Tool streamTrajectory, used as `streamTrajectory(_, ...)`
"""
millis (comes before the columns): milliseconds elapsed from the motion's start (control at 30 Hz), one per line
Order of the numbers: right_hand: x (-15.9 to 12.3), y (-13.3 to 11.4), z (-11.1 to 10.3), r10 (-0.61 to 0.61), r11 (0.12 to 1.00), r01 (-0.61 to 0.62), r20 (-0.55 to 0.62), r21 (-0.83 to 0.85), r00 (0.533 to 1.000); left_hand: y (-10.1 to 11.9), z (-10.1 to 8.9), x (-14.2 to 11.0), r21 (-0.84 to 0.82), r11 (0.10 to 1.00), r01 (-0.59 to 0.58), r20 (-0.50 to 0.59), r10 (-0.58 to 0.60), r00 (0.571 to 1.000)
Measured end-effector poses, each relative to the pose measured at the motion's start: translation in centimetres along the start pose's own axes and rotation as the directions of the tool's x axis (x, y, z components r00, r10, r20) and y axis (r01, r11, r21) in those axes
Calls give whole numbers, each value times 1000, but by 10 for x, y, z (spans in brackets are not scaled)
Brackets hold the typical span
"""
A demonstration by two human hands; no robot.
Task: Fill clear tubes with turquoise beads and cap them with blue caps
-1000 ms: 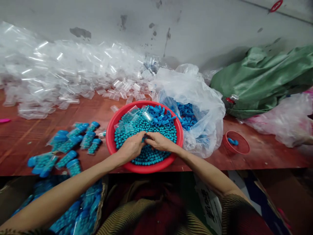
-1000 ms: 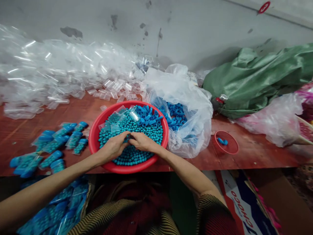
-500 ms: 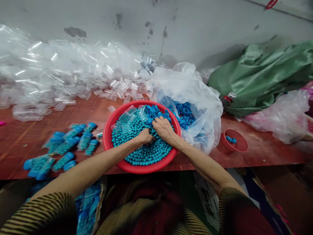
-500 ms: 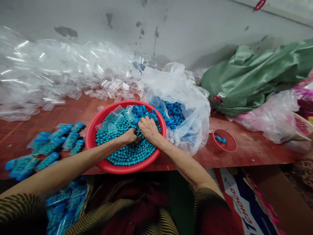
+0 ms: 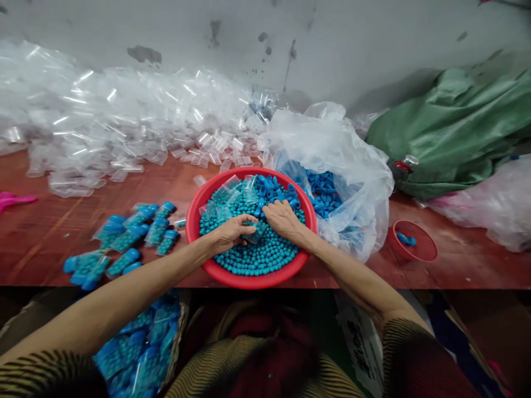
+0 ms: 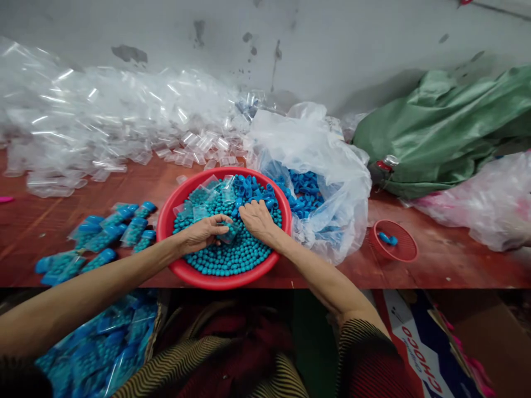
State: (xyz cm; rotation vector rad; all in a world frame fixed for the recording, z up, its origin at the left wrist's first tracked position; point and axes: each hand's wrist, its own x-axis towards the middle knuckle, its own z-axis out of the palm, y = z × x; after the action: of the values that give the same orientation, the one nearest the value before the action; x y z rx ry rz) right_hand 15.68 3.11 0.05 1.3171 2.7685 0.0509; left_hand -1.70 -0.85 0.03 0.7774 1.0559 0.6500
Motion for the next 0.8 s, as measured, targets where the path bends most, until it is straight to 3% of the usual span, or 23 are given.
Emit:
streamTrajectory(167,-1,5,-13,45,986,-36,-50,163,998,-3,3,0,213,976,-47,-61,62,996)
streamTrajectory(300,-7,7,-17,111,947,-74,-103,312,988,-5,13,9,606,793,-62,-189,219,957)
streamTrajectory(400,-13,7,-17,199,906,-139,-112,399,974,-6,27,23,690,723,-33,-239,270,933)
streamTrajectory(500,-18,11,-13,340,811,-235,-105,536,935,-5,38,36,622,782,-34,-206,205,957)
streamTrajectory(600,-22,19,-6,364,656,-162,-122,737,924,-2,37,37,522,852,-49,-127,135,983)
streamTrajectory(733,-27,27,3,299,377,-89,-31,922,954,4,23,22,139,989,-48,-30,53,998)
streamTrajectory(800,-30,25,3,292,342,-107,2,934,956,6,17,13,-31,998,-53,15,54,998)
